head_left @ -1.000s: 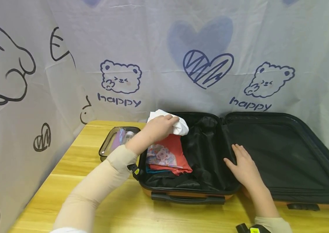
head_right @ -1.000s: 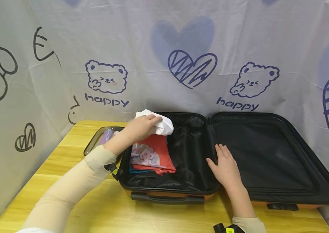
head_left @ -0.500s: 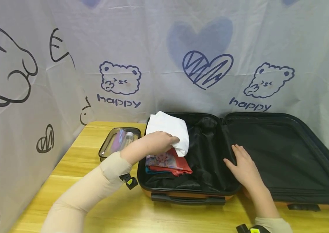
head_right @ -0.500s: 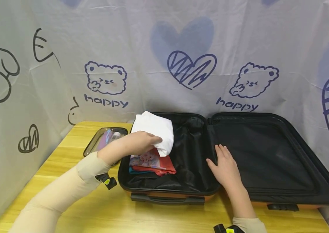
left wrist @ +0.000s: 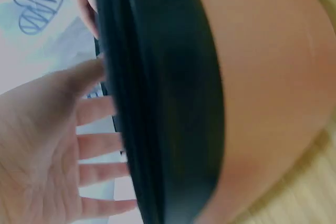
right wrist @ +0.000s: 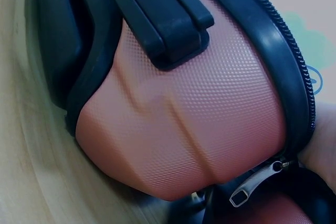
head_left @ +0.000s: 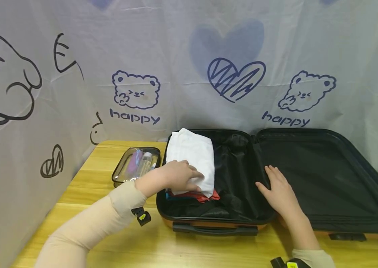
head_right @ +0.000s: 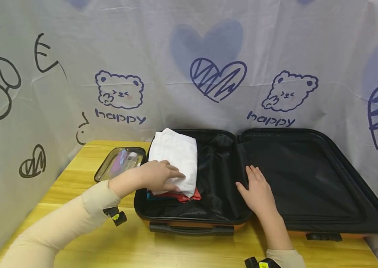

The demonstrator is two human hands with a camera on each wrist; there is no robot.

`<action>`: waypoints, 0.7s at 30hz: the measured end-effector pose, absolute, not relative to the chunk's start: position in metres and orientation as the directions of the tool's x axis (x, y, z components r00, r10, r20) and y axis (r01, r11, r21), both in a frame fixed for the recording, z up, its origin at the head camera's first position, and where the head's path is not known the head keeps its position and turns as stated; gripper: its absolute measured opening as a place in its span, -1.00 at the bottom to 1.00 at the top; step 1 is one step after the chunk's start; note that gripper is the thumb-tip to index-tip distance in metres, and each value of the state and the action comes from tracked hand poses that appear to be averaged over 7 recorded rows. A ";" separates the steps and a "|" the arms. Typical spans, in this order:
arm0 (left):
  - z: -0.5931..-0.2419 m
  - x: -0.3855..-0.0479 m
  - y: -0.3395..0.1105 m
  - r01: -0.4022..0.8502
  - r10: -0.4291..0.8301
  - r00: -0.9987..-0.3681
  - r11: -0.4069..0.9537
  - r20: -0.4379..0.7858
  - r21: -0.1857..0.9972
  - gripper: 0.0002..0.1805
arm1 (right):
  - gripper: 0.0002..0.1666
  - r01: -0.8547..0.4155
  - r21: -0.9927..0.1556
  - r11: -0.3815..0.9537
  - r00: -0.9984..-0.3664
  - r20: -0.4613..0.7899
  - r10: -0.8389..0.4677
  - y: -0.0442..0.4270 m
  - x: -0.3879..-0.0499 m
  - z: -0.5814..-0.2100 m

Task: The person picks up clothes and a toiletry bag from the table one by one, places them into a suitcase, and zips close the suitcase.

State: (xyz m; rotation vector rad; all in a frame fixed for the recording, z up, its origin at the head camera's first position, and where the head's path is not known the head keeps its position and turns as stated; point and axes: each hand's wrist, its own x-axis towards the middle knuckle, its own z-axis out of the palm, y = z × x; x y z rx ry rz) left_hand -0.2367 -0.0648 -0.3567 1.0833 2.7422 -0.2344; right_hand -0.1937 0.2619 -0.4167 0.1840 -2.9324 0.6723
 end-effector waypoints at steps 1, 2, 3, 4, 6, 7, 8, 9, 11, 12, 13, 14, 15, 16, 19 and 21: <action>-0.356 -0.240 -0.067 0.692 0.667 -0.716 0.716 -0.208 -0.089 -0.36 | -0.15 -0.148 -0.424 0.893 -0.984 0.153 -0.090 0.262 -0.194 -0.416; -0.356 -0.244 -0.069 0.698 0.675 -0.713 0.710 -0.190 -0.096 -0.34 | -0.15 -0.148 -0.424 0.893 -0.984 0.154 -0.090 0.262 -0.194 -0.416; -0.355 -0.248 -0.071 0.702 0.683 -0.710 0.705 -0.172 -0.101 -0.32 | -0.15 -0.148 -0.424 0.893 -0.984 0.156 -0.090 0.262 -0.194 -0.416; -0.355 -0.252 -0.073 0.702 0.685 -0.711 0.704 -0.160 -0.106 -0.29 | -0.15 -0.149 -0.424 0.893 -0.984 0.157 -0.089 0.262 -0.194 -0.416; -0.355 -0.261 -0.077 0.700 0.686 -0.713 0.707 -0.142 -0.102 -0.24 | -0.14 -0.146 -0.423 0.894 -0.984 0.155 -0.087 0.262 -0.194 -0.417; -0.355 -0.266 -0.079 0.698 0.686 -0.715 0.709 -0.133 -0.099 -0.21 | -0.14 -0.145 -0.424 0.894 -0.984 0.153 -0.087 0.262 -0.194 -0.417; -0.356 -0.271 -0.081 0.697 0.686 -0.717 0.711 -0.125 -0.096 -0.19 | -0.14 -0.144 -0.423 0.895 -0.985 0.152 -0.087 0.262 -0.194 -0.417; -0.357 -0.277 -0.083 0.693 0.683 -0.720 0.714 -0.119 -0.100 -0.16 | -0.14 -0.143 -0.423 0.895 -0.985 0.151 -0.086 0.263 -0.194 -0.418; -0.359 -0.288 -0.087 0.679 0.671 -0.734 0.728 -0.110 -0.094 -0.10 | -0.14 -0.142 -0.422 0.895 -0.985 0.150 -0.085 0.263 -0.193 -0.418; -0.360 -0.294 -0.089 0.667 0.658 -0.745 0.740 -0.109 -0.087 -0.07 | -0.14 -0.142 -0.421 0.896 -0.985 0.152 -0.084 0.263 -0.193 -0.418; -0.362 -0.299 -0.090 0.652 0.644 -0.758 0.755 -0.109 -0.075 -0.05 | -0.14 -0.141 -0.422 0.896 -0.985 0.153 -0.083 0.264 -0.193 -0.418; -0.363 -0.305 -0.091 0.636 0.628 -0.770 0.770 -0.115 -0.056 -0.02 | -0.14 -0.140 -0.422 0.896 -0.985 0.153 -0.082 0.264 -0.193 -0.418; -0.365 -0.310 -0.092 0.620 0.613 -0.781 0.783 -0.123 -0.036 0.00 | -0.14 -0.139 -0.422 0.896 -0.985 0.152 -0.081 0.264 -0.193 -0.418; -0.367 -0.314 -0.093 0.606 0.599 -0.789 0.795 -0.133 -0.011 0.02 | -0.14 -0.139 -0.423 0.895 -0.985 0.151 -0.081 0.264 -0.193 -0.418; -0.375 -0.324 -0.094 0.567 0.567 -0.802 0.822 -0.190 0.057 0.09 | -0.14 -0.136 -0.427 0.894 -0.986 0.145 -0.080 0.264 -0.193 -0.417; -0.380 -0.328 -0.093 0.550 0.554 -0.803 0.831 -0.220 0.084 0.12 | -0.14 -0.135 -0.429 0.893 -0.987 0.142 -0.081 0.264 -0.193 -0.417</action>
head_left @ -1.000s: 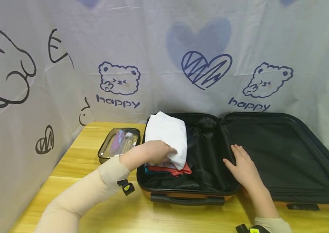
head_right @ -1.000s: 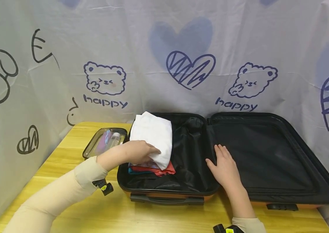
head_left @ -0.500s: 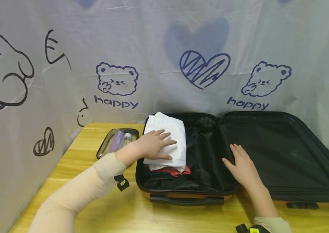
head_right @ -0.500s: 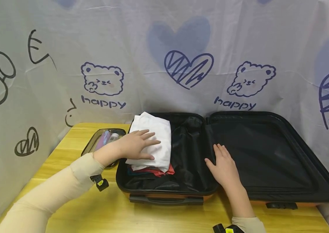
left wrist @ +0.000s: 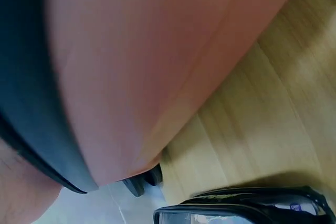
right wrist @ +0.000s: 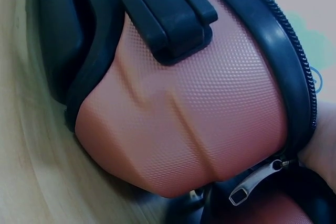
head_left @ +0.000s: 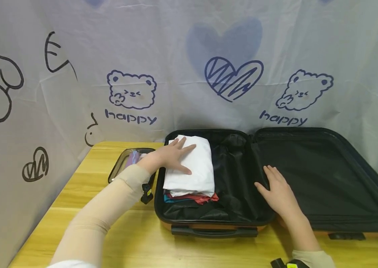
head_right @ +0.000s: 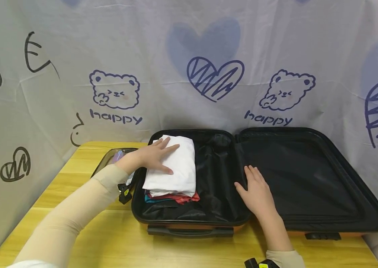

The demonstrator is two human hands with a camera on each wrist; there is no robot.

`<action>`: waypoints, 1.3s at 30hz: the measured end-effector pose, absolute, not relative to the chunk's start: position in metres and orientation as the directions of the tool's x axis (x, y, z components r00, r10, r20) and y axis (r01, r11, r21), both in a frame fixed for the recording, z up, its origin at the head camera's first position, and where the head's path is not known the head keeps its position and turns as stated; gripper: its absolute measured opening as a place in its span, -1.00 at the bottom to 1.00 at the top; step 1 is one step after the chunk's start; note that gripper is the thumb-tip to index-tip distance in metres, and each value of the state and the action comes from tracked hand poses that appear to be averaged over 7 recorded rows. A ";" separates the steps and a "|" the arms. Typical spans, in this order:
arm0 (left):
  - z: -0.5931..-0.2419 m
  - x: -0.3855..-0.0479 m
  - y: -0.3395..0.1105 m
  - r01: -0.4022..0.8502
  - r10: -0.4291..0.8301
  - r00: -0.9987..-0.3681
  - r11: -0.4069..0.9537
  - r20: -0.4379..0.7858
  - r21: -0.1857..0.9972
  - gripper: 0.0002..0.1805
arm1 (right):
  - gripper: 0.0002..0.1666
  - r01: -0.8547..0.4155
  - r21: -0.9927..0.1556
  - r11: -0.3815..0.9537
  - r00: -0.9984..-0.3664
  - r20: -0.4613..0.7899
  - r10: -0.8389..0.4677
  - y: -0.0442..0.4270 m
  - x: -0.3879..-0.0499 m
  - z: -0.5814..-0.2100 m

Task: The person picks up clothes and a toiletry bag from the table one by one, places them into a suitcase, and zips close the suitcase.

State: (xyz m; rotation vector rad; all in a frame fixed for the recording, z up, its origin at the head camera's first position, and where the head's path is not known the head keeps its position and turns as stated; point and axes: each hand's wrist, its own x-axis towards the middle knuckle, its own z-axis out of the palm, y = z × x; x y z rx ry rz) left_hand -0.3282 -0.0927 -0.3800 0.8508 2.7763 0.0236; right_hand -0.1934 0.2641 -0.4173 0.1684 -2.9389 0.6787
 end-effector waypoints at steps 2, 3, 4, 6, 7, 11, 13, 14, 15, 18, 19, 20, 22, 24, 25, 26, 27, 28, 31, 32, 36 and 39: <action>-0.384 -0.329 -0.093 0.541 0.546 -0.804 0.836 -0.237 0.093 0.14 | -0.14 -0.136 -0.430 0.893 -0.987 0.141 -0.082 0.263 -0.193 -0.417; -0.385 -0.330 -0.092 0.543 0.546 -0.804 0.836 -0.237 0.086 0.14 | -0.15 -0.135 -0.429 0.893 -0.987 0.142 -0.081 0.263 -0.193 -0.417; -0.386 -0.330 -0.091 0.546 0.549 -0.803 0.834 -0.233 0.081 0.14 | -0.15 -0.135 -0.428 0.893 -0.987 0.141 -0.081 0.263 -0.193 -0.417; -0.387 -0.330 -0.090 0.553 0.552 -0.803 0.831 -0.225 0.062 0.13 | -0.14 -0.135 -0.425 0.895 -0.987 0.139 -0.082 0.263 -0.193 -0.417; -0.387 -0.330 -0.090 0.558 0.554 -0.802 0.828 -0.222 0.052 0.13 | -0.14 -0.134 -0.423 0.896 -0.987 0.138 -0.083 0.263 -0.192 -0.417; -0.388 -0.327 -0.090 0.549 0.542 -0.807 0.835 -0.234 0.039 0.14 | -0.14 -0.135 -0.428 0.894 -0.987 0.133 -0.086 0.263 -0.194 -0.416; -0.389 -0.325 -0.091 0.539 0.532 -0.809 0.841 -0.249 0.045 0.15 | -0.14 -0.134 -0.432 0.892 -0.988 0.132 -0.084 0.262 -0.195 -0.415; -0.389 -0.324 -0.092 0.534 0.527 -0.810 0.844 -0.258 0.047 0.16 | -0.14 -0.133 -0.434 0.891 -0.988 0.130 -0.084 0.262 -0.195 -0.415; -0.389 -0.322 -0.092 0.533 0.525 -0.810 0.845 -0.263 0.045 0.16 | -0.14 -0.132 -0.435 0.891 -0.988 0.129 -0.083 0.262 -0.195 -0.415; -0.390 -0.319 -0.094 0.533 0.525 -0.809 0.845 -0.265 0.047 0.15 | -0.14 -0.128 -0.435 0.891 -0.989 0.128 -0.079 0.262 -0.195 -0.414; -0.390 -0.318 -0.094 0.534 0.525 -0.809 0.844 -0.264 0.046 0.15 | -0.14 -0.127 -0.433 0.892 -0.989 0.126 -0.080 0.261 -0.195 -0.414; -0.391 -0.317 -0.094 0.534 0.525 -0.810 0.845 -0.262 0.043 0.14 | -0.14 -0.126 -0.433 0.892 -0.989 0.124 -0.079 0.261 -0.194 -0.414; -0.392 -0.314 -0.094 0.538 0.528 -0.809 0.842 -0.258 0.037 0.14 | -0.14 -0.123 -0.434 0.893 -0.990 0.121 -0.078 0.261 -0.193 -0.413; -0.394 -0.312 -0.095 0.546 0.532 -0.806 0.838 -0.260 0.022 0.15 | -0.14 -0.119 -0.432 0.894 -0.991 0.113 -0.077 0.261 -0.191 -0.413; -0.395 -0.312 -0.095 0.552 0.537 -0.804 0.834 -0.255 0.017 0.15 | -0.14 -0.118 -0.431 0.895 -0.991 0.112 -0.077 0.261 -0.191 -0.413; -0.396 -0.311 -0.094 0.559 0.544 -0.802 0.829 -0.247 0.010 0.15 | -0.14 -0.117 -0.432 0.894 -0.991 0.112 -0.075 0.261 -0.190 -0.413; -0.397 -0.311 -0.094 0.565 0.549 -0.802 0.825 -0.236 -0.001 0.15 | -0.14 -0.117 -0.430 0.895 -0.991 0.115 -0.074 0.261 -0.190 -0.413; -0.398 -0.310 -0.095 0.569 0.553 -0.803 0.823 -0.224 -0.009 0.14 | -0.14 -0.118 -0.429 0.895 -0.990 0.118 -0.074 0.261 -0.190 -0.413; -0.399 -0.310 -0.097 0.574 0.563 -0.809 0.818 -0.172 -0.024 0.11 | -0.14 -0.121 -0.427 0.896 -0.989 0.129 -0.072 0.261 -0.190 -0.414; -0.399 -0.310 -0.099 0.576 0.566 -0.810 0.817 -0.152 -0.030 0.09 | -0.15 -0.123 -0.426 0.897 -0.988 0.133 -0.073 0.261 -0.190 -0.414; -0.394 -0.307 -0.104 0.588 0.585 -0.808 0.808 -0.073 -0.025 0.02 | -0.24 -0.125 -0.419 0.899 -0.988 0.136 -0.074 0.260 -0.191 -0.414; -0.385 -0.303 -0.106 0.599 0.598 -0.801 0.801 -0.015 -0.024 -0.03 | -0.30 -0.122 -0.429 0.895 -0.989 0.129 -0.073 0.259 -0.193 -0.413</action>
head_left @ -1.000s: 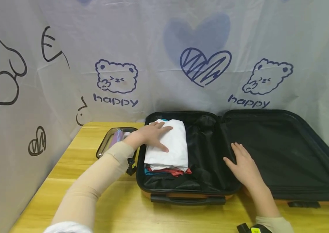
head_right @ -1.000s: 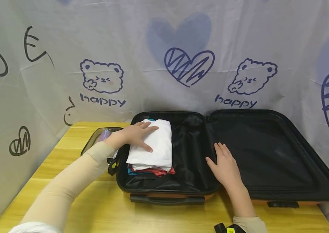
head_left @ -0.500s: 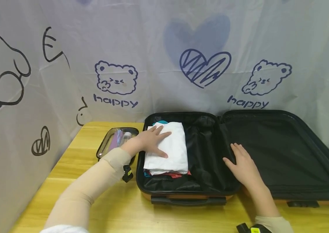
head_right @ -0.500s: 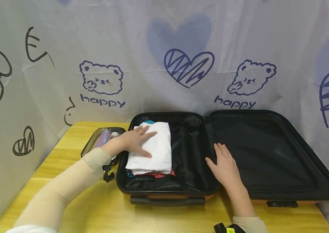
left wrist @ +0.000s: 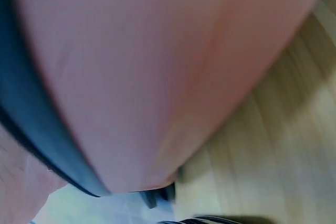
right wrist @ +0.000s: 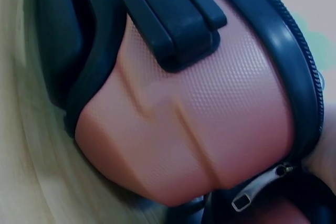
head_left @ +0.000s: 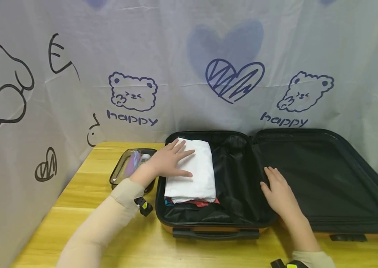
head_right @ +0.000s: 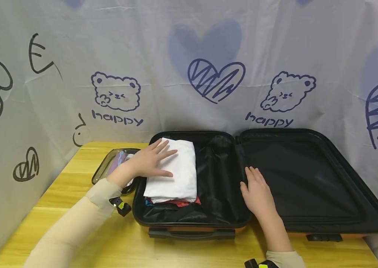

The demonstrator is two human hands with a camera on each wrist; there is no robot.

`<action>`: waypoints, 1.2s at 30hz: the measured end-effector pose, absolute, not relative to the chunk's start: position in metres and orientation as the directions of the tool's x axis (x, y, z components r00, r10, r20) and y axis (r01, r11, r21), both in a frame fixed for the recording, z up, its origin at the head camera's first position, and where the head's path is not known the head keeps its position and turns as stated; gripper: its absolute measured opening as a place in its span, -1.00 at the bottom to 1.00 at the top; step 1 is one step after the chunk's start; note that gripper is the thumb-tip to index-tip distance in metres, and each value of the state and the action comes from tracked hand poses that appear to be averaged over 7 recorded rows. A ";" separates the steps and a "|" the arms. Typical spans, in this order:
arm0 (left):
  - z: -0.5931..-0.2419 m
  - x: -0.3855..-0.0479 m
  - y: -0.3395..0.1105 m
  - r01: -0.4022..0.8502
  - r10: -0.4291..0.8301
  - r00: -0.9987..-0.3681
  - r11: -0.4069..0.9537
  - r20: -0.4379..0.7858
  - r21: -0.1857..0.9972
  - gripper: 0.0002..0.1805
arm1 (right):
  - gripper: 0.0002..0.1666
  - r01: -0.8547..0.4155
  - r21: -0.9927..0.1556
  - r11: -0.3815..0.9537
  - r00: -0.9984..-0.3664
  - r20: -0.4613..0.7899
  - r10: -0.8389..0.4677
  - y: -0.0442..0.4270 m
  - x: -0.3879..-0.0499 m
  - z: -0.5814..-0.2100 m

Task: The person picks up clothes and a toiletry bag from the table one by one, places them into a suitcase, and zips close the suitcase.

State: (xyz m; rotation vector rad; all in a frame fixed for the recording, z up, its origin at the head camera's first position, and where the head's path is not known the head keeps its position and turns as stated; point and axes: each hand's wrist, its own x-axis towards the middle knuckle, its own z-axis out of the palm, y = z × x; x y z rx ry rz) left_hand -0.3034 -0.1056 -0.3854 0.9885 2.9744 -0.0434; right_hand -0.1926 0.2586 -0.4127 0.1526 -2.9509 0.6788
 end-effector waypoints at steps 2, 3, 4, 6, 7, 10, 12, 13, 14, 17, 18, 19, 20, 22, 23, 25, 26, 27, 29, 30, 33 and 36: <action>-0.380 -0.300 -0.107 0.602 0.603 -0.798 0.798 0.020 -0.023 -0.05 | -0.32 -0.121 -0.440 0.890 -0.989 0.127 -0.072 0.257 -0.194 -0.413; -0.377 -0.297 -0.107 0.603 0.604 -0.796 0.797 0.037 -0.015 -0.06 | -0.32 -0.120 -0.446 0.887 -0.989 0.128 -0.070 0.257 -0.194 -0.414; -0.374 -0.295 -0.108 0.605 0.604 -0.795 0.797 0.057 -0.004 -0.07 | -0.32 -0.117 -0.452 0.884 -0.990 0.126 -0.067 0.256 -0.195 -0.414; -0.368 -0.290 -0.111 0.596 0.593 -0.800 0.803 0.092 0.012 -0.08 | -0.32 -0.117 -0.462 0.879 -0.989 0.130 -0.063 0.255 -0.196 -0.415; -0.365 -0.288 -0.112 0.592 0.587 -0.803 0.806 0.108 0.019 -0.08 | -0.33 -0.116 -0.464 0.878 -0.989 0.135 -0.059 0.254 -0.196 -0.415; -0.360 -0.283 -0.118 0.567 0.557 -0.816 0.824 0.158 0.024 -0.09 | -0.34 -0.114 -0.463 0.879 -0.987 0.157 -0.046 0.253 -0.196 -0.416; -0.357 -0.281 -0.123 0.548 0.532 -0.824 0.835 0.194 0.038 -0.09 | -0.36 -0.110 -0.458 0.882 -0.985 0.172 -0.033 0.252 -0.195 -0.417; -0.357 -0.280 -0.126 0.543 0.523 -0.825 0.839 0.215 0.042 -0.10 | -0.37 -0.107 -0.453 0.885 -0.984 0.178 -0.027 0.251 -0.195 -0.417; -0.356 -0.279 -0.129 0.534 0.511 -0.828 0.844 0.231 0.051 -0.10 | -0.37 -0.102 -0.450 0.887 -0.983 0.182 -0.021 0.251 -0.195 -0.417; -0.357 -0.275 -0.139 0.512 0.472 -0.836 0.854 0.281 0.089 -0.10 | -0.37 -0.085 -0.446 0.891 -0.984 0.180 -0.004 0.248 -0.195 -0.418; -0.358 -0.274 -0.142 0.503 0.457 -0.840 0.859 0.293 0.102 -0.10 | -0.37 -0.080 -0.448 0.890 -0.984 0.177 0.000 0.248 -0.195 -0.418; -0.359 -0.272 -0.145 0.493 0.442 -0.844 0.863 0.303 0.113 -0.09 | -0.37 -0.075 -0.450 0.890 -0.985 0.173 0.004 0.247 -0.195 -0.418; -0.360 -0.271 -0.149 0.482 0.427 -0.851 0.867 0.307 0.129 -0.10 | -0.37 -0.071 -0.450 0.890 -0.985 0.170 0.007 0.246 -0.195 -0.418; -0.362 -0.268 -0.155 0.456 0.394 -0.865 0.875 0.310 0.160 -0.10 | -0.37 -0.067 -0.451 0.890 -0.985 0.169 0.012 0.245 -0.195 -0.418; -0.364 -0.266 -0.159 0.444 0.379 -0.872 0.879 0.309 0.175 -0.10 | -0.37 -0.068 -0.449 0.891 -0.985 0.174 0.012 0.244 -0.196 -0.418; -0.367 -0.262 -0.165 0.422 0.353 -0.885 0.884 0.304 0.200 -0.11 | -0.38 -0.073 -0.439 0.896 -0.983 0.185 0.010 0.243 -0.196 -0.419; -0.369 -0.261 -0.168 0.412 0.342 -0.891 0.886 0.300 0.213 -0.12 | -0.38 -0.078 -0.429 0.900 -0.981 0.195 0.008 0.243 -0.196 -0.419; -0.371 -0.259 -0.170 0.400 0.328 -0.897 0.888 0.296 0.226 -0.12 | -0.38 -0.084 -0.418 0.905 -0.979 0.205 0.004 0.243 -0.196 -0.420; -0.376 -0.258 -0.176 0.377 0.306 -0.908 0.894 0.286 0.240 -0.12 | -0.38 -0.089 -0.392 0.915 -0.975 0.220 0.000 0.243 -0.195 -0.420; -0.378 -0.257 -0.178 0.368 0.297 -0.912 0.897 0.283 0.246 -0.12 | -0.38 -0.089 -0.381 0.920 -0.974 0.227 -0.001 0.243 -0.194 -0.420; -0.387 -0.258 -0.188 0.337 0.264 -0.925 0.902 0.273 0.270 -0.11 | -0.36 -0.086 -0.346 0.934 -0.972 0.235 -0.002 0.243 -0.193 -0.419; -0.393 -0.260 -0.199 0.311 0.232 -0.934 0.903 0.272 0.296 -0.11 | -0.34 -0.083 -0.329 0.941 -0.971 0.238 -0.002 0.243 -0.193 -0.418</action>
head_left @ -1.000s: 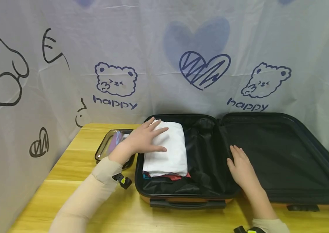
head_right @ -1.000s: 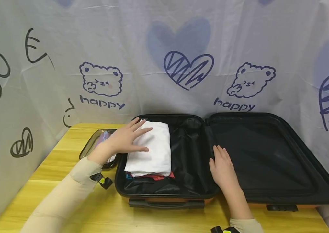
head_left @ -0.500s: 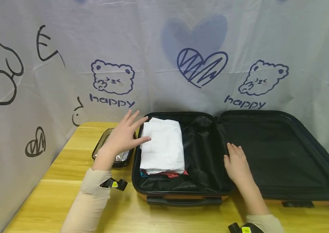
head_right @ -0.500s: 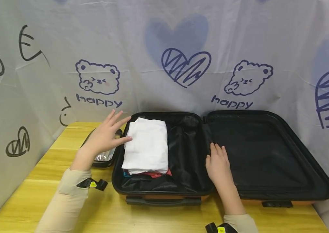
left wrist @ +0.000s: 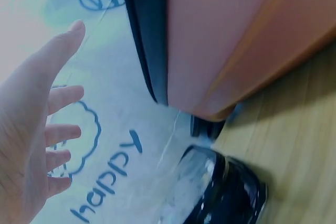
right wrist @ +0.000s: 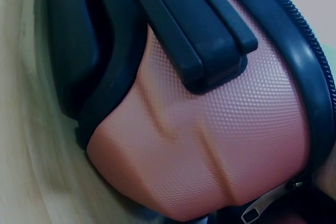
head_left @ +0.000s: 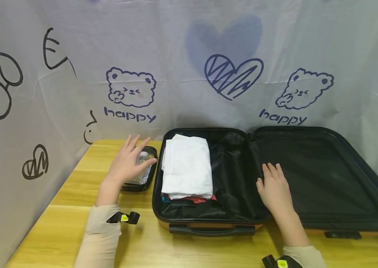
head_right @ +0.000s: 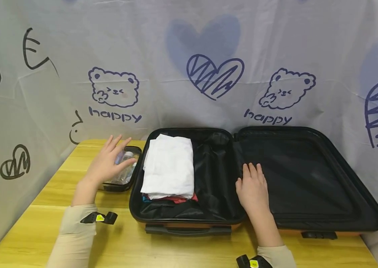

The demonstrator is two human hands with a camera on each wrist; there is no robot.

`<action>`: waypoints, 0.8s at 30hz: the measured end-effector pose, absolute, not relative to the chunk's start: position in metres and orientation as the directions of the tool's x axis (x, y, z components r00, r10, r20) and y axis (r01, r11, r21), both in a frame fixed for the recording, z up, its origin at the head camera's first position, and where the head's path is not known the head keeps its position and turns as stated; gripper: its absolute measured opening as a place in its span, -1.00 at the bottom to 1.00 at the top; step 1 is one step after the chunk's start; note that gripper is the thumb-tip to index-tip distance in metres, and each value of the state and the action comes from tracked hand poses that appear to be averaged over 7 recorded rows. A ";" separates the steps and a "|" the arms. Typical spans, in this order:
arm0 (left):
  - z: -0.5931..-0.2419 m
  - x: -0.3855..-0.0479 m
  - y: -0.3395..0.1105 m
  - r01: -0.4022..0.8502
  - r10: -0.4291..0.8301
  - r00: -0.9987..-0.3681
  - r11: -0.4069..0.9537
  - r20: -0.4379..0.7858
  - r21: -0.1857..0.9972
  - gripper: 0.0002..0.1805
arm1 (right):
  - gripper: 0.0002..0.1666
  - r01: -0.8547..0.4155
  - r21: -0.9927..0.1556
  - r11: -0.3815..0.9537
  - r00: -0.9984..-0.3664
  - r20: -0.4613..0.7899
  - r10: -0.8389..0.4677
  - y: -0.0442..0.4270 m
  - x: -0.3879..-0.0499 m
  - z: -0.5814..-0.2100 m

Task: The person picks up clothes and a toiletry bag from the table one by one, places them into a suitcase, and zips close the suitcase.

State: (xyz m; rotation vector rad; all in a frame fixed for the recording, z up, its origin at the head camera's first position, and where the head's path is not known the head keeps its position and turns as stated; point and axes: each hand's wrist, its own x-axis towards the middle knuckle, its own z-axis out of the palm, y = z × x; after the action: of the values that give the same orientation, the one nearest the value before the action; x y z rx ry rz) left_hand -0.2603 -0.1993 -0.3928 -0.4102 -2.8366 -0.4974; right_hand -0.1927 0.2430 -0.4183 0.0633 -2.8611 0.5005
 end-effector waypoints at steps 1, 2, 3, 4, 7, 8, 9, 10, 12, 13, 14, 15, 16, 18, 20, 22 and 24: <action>-0.394 -0.261 -0.202 0.302 0.222 -0.937 0.903 0.270 0.306 -0.11 | -0.34 -0.079 -0.324 0.943 -0.972 0.235 -0.001 0.243 -0.192 -0.418; -0.396 -0.262 -0.206 0.295 0.213 -0.939 0.902 0.269 0.315 -0.10 | -0.33 -0.075 -0.317 0.945 -0.973 0.232 0.001 0.243 -0.192 -0.418; -0.397 -0.263 -0.209 0.288 0.204 -0.941 0.902 0.269 0.323 -0.10 | -0.32 -0.072 -0.312 0.948 -0.973 0.230 0.002 0.243 -0.192 -0.417; -0.398 -0.264 -0.213 0.283 0.198 -0.943 0.901 0.267 0.328 -0.10 | -0.31 -0.070 -0.304 0.950 -0.973 0.229 0.001 0.243 -0.192 -0.417; -0.403 -0.266 -0.223 0.263 0.178 -0.948 0.904 0.264 0.337 -0.09 | -0.27 -0.061 -0.282 0.958 -0.975 0.222 0.003 0.244 -0.190 -0.416; -0.405 -0.267 -0.226 0.257 0.172 -0.950 0.904 0.260 0.341 -0.09 | -0.26 -0.060 -0.276 0.959 -0.975 0.221 0.003 0.244 -0.190 -0.416; -0.407 -0.268 -0.229 0.251 0.168 -0.952 0.906 0.255 0.341 -0.09 | -0.25 -0.057 -0.274 0.960 -0.976 0.218 0.004 0.245 -0.190 -0.417; -0.409 -0.268 -0.232 0.241 0.159 -0.955 0.909 0.249 0.341 -0.08 | -0.24 -0.058 -0.271 0.961 -0.976 0.219 0.002 0.245 -0.190 -0.417; -0.412 -0.269 -0.238 0.215 0.139 -0.961 0.919 0.238 0.331 -0.06 | -0.23 -0.060 -0.269 0.961 -0.976 0.217 -0.001 0.245 -0.189 -0.417; -0.414 -0.270 -0.241 0.202 0.128 -0.964 0.924 0.233 0.326 -0.05 | -0.22 -0.061 -0.270 0.961 -0.977 0.214 -0.002 0.246 -0.189 -0.417; -0.416 -0.270 -0.244 0.189 0.117 -0.966 0.929 0.230 0.319 -0.04 | -0.21 -0.062 -0.271 0.960 -0.978 0.210 -0.004 0.246 -0.189 -0.417; -0.417 -0.270 -0.246 0.175 0.106 -0.968 0.934 0.227 0.311 -0.04 | -0.20 -0.062 -0.272 0.960 -0.979 0.205 -0.005 0.246 -0.189 -0.416; -0.419 -0.269 -0.249 0.161 0.095 -0.971 0.938 0.220 0.307 -0.03 | -0.19 -0.065 -0.271 0.960 -0.980 0.201 -0.010 0.247 -0.188 -0.416; -0.422 -0.269 -0.253 0.139 0.077 -0.975 0.944 0.208 0.301 -0.02 | -0.17 -0.068 -0.271 0.960 -0.981 0.192 -0.015 0.247 -0.188 -0.416; -0.426 -0.268 -0.257 0.121 0.064 -0.979 0.946 0.193 0.301 -0.02 | -0.16 -0.067 -0.272 0.960 -0.983 0.183 -0.017 0.248 -0.188 -0.416; -0.430 -0.268 -0.260 0.105 0.053 -0.983 0.947 0.178 0.303 -0.02 | -0.15 -0.068 -0.273 0.960 -0.985 0.174 -0.020 0.247 -0.189 -0.415; -0.435 -0.269 -0.264 0.092 0.043 -0.985 0.950 0.166 0.299 -0.03 | -0.15 -0.064 -0.275 0.959 -0.987 0.162 -0.020 0.247 -0.189 -0.414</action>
State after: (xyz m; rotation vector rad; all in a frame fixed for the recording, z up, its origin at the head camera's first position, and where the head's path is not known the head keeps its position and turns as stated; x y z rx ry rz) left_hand -0.2685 -0.2636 -0.4350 -0.1023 -2.9459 -0.4631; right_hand -0.1890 0.2466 -0.4144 0.0635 -2.9527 0.4227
